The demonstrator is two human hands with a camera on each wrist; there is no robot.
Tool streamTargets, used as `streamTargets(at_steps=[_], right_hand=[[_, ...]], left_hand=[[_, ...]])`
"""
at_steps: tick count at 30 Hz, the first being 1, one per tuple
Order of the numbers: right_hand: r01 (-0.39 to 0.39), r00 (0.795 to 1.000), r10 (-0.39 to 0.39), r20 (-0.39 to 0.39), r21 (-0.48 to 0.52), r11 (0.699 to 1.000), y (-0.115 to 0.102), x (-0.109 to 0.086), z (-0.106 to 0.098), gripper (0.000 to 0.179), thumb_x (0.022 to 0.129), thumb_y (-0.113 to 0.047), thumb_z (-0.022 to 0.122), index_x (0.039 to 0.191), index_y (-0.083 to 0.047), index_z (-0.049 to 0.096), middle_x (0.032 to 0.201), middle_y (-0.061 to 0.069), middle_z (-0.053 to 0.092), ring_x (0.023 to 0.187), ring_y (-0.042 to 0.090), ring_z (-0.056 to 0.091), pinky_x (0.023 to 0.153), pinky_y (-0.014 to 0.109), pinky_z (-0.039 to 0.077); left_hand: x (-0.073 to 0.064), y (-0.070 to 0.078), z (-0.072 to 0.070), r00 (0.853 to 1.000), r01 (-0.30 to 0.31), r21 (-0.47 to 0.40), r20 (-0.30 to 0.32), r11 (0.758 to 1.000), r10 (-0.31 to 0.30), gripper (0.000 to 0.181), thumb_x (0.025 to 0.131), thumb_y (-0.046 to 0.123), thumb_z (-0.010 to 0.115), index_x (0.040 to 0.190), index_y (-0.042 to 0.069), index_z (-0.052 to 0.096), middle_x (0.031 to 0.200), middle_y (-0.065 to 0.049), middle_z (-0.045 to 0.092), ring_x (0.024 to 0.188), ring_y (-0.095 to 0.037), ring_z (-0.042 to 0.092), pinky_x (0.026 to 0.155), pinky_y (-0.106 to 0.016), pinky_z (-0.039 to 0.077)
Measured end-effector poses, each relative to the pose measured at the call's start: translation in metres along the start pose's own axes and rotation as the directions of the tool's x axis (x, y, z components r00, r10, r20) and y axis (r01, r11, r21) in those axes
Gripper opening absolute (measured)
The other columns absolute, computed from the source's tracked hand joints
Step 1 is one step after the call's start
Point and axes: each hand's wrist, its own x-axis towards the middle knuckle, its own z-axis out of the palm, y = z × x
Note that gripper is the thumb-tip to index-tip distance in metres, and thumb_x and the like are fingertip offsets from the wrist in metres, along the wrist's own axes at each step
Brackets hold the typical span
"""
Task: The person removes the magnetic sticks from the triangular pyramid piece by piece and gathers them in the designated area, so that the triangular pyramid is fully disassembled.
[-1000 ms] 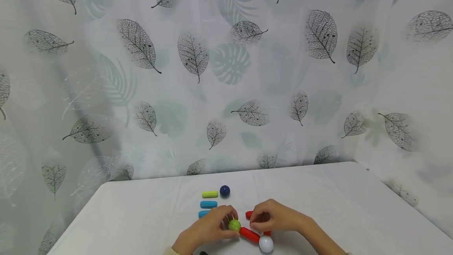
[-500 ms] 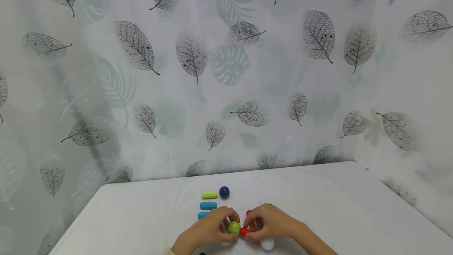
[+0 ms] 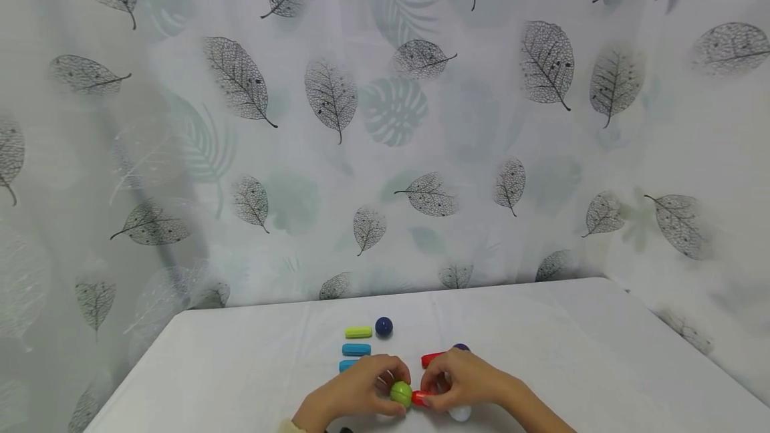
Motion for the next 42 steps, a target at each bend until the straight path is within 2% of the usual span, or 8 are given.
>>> streamTargets(at_steps=[6,17,27,32,36,42], right_hand=[[0.02,1.0,-0.021,0.02,0.022,1.0,0.001,0.0,-0.001,0.008,0.086,-0.022,0.071,0.086,-0.014,0.071,0.07,-0.021,0.052,0.062,-0.009,0.045,0.054,0.013,0.043],[-0.03,0.997,0.025,0.066,0.073,0.997,0.0,-0.001,-0.002,0.01,0.086,-0.02,0.071,0.087,-0.011,0.071,0.072,-0.021,0.052,0.064,-0.008,0.046,0.056,0.014,0.044],[-0.092,0.991,0.09,0.1,0.015,0.996,-0.002,-0.006,-0.007,0.009,0.084,-0.022,0.071,0.083,-0.013,0.071,0.067,-0.021,0.053,0.061,-0.008,0.046,0.056,0.015,0.045],[-0.11,0.988,0.101,0.113,0.073,0.991,0.001,-0.009,-0.009,0.009,0.084,-0.021,0.071,0.084,-0.012,0.071,0.068,-0.02,0.053,0.061,-0.008,0.046,0.056,0.014,0.044],[-0.113,0.988,0.101,0.12,0.099,0.989,0.003,-0.01,-0.01,0.009,0.084,-0.02,0.072,0.085,-0.011,0.071,0.067,-0.019,0.053,0.062,-0.007,0.046,0.057,0.015,0.044],[-0.088,0.99,0.075,0.123,0.106,0.99,0.007,-0.009,-0.01,0.009,0.085,-0.02,0.072,0.086,-0.011,0.071,0.068,-0.018,0.053,0.063,-0.007,0.047,0.059,0.016,0.046]], left_hand=[[0.0,-0.005,-0.001,1.0,0.008,-0.067,0.027,0.998,-0.006,0.027,0.084,0.012,0.076,0.106,0.011,0.061,0.098,0.013,0.06,0.091,0.002,0.059,0.079,-0.017,0.051],[-0.001,-0.005,0.002,0.998,0.057,-0.116,0.03,0.992,-0.054,0.026,0.084,0.006,0.074,0.106,0.011,0.061,0.099,0.011,0.062,0.092,0.0,0.059,0.08,-0.017,0.05],[-0.003,-0.009,0.001,0.999,0.016,-0.132,0.043,0.991,-0.011,0.025,0.085,0.01,0.071,0.107,0.01,0.059,0.098,0.013,0.06,0.094,0.0,0.059,0.082,-0.015,0.05],[-0.001,-0.008,-0.001,0.998,0.004,-0.137,0.06,0.991,0.005,0.026,0.085,0.01,0.073,0.106,0.01,0.06,0.097,0.013,0.061,0.091,0.0,0.06,0.082,-0.016,0.05],[0.0,-0.005,-0.002,0.999,-0.013,-0.094,0.039,0.995,0.016,0.025,0.084,0.013,0.075,0.105,0.01,0.061,0.095,0.014,0.062,0.088,0.001,0.059,0.081,-0.018,0.051],[0.0,-0.001,-0.007,0.998,0.014,0.055,-0.062,0.998,-0.01,0.027,0.083,0.02,0.078,0.104,0.013,0.063,0.095,0.015,0.06,0.086,0.0,0.058,0.08,-0.021,0.052]])
